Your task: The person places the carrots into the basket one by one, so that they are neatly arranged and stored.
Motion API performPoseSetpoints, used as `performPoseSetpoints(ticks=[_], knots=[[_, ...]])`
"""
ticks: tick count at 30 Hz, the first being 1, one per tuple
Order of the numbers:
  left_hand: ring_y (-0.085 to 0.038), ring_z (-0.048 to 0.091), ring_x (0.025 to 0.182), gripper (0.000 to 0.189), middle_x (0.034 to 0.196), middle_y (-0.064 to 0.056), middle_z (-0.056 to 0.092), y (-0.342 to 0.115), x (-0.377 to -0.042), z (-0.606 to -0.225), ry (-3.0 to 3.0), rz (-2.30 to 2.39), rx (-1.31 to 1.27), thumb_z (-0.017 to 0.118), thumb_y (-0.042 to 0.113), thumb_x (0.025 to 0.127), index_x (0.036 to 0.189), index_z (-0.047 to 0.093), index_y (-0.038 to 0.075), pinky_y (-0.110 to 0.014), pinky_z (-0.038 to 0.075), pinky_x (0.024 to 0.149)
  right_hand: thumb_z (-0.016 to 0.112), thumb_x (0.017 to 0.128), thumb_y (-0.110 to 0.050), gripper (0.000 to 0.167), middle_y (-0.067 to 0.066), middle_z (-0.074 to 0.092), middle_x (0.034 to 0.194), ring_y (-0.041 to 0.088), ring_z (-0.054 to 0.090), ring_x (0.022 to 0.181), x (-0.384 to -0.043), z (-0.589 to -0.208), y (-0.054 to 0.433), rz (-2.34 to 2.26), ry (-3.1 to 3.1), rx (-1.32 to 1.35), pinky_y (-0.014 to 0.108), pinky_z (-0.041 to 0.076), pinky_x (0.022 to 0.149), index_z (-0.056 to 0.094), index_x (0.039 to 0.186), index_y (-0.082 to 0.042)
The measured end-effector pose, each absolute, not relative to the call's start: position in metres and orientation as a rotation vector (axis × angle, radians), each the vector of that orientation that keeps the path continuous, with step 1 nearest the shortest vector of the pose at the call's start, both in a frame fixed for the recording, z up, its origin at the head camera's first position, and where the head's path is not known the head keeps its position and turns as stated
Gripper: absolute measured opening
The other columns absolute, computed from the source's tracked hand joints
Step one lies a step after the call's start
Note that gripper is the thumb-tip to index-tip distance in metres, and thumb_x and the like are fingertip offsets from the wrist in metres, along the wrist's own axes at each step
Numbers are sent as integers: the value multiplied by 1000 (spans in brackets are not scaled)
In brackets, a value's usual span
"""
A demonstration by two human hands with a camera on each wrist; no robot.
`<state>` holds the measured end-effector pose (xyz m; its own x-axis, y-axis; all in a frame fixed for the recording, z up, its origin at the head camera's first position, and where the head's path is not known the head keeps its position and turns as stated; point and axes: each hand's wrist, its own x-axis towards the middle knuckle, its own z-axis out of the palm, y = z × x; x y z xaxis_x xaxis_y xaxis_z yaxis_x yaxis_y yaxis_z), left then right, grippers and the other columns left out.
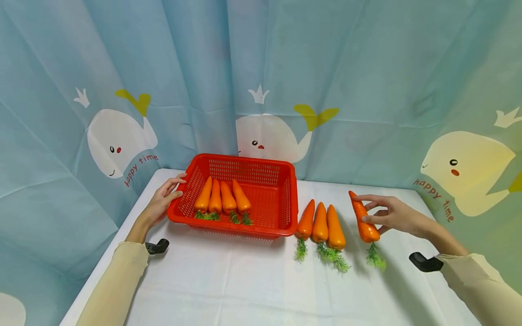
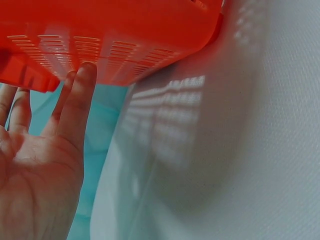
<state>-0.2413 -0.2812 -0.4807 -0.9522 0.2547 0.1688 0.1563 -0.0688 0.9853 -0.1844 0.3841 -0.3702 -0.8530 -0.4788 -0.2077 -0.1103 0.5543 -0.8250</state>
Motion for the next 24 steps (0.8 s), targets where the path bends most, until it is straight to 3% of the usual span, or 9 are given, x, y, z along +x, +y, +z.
performPoseSetpoints(ticks=[12, 24], knots=[[-31, 9, 156, 29, 168, -13, 20, -282, -242, -481, 2068, 2223, 477, 54, 7, 105, 133, 48, -1, -24, 53, 96, 72, 97, -15, 68, 36, 50, 134, 29, 72, 88, -188, -357, 378, -1191, 2403, -471, 43, 63, 70, 40, 155, -3], [-31, 8, 157, 28, 169, -12, 19, -281, -242, -481, 2073, 2215, 469, 54, 7, 105, 133, 51, 3, -24, 54, 96, 73, 96, -16, 69, 34, 45, 139, 31, 71, 91, -199, -328, 356, -1162, 2395, -475, 43, 63, 73, 41, 156, -6]])
